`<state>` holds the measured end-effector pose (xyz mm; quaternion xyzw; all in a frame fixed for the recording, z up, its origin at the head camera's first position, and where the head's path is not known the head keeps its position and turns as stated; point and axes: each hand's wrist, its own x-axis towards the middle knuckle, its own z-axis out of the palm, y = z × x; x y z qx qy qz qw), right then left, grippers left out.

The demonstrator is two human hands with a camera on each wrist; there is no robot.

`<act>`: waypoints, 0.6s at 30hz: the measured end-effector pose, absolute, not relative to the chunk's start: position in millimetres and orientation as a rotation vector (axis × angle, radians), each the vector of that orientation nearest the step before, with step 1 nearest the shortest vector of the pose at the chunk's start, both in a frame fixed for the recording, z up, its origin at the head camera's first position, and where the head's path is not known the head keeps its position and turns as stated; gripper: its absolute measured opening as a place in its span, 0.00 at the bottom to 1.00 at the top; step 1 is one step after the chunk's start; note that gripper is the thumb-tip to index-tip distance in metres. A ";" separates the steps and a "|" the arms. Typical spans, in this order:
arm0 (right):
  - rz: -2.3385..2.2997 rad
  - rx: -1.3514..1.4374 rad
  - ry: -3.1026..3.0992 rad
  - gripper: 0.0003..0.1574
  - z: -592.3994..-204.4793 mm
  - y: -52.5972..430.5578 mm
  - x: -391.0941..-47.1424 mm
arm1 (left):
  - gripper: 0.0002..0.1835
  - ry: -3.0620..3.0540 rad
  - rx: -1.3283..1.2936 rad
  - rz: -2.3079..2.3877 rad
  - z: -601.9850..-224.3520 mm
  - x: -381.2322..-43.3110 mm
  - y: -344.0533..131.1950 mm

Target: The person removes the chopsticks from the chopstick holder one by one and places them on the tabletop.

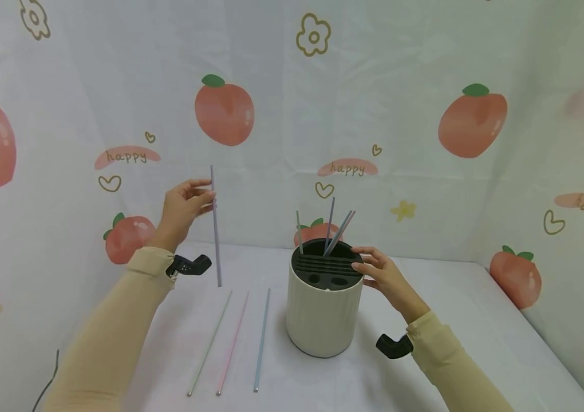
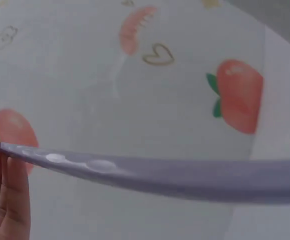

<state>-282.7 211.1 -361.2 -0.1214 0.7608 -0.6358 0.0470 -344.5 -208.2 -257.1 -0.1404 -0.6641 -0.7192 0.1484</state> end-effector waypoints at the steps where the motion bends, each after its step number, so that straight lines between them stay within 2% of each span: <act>1: -1.941 -0.369 2.321 0.33 -361.1 211.1 -282.8 | 0.10 -1.978 -0.374 -2.046 -270.1 -345.9 -214.7; 8: -1.944 -0.371 2.302 0.33 -361.4 211.0 -282.7 | 0.24 -2.443 -0.150 -1.861 -362.8 -343.4 -253.5; 18: -1.949 -0.360 2.312 0.32 -360.8 211.3 -282.3 | 0.21 -2.775 0.104 -1.794 -436.7 -330.2 -269.8</act>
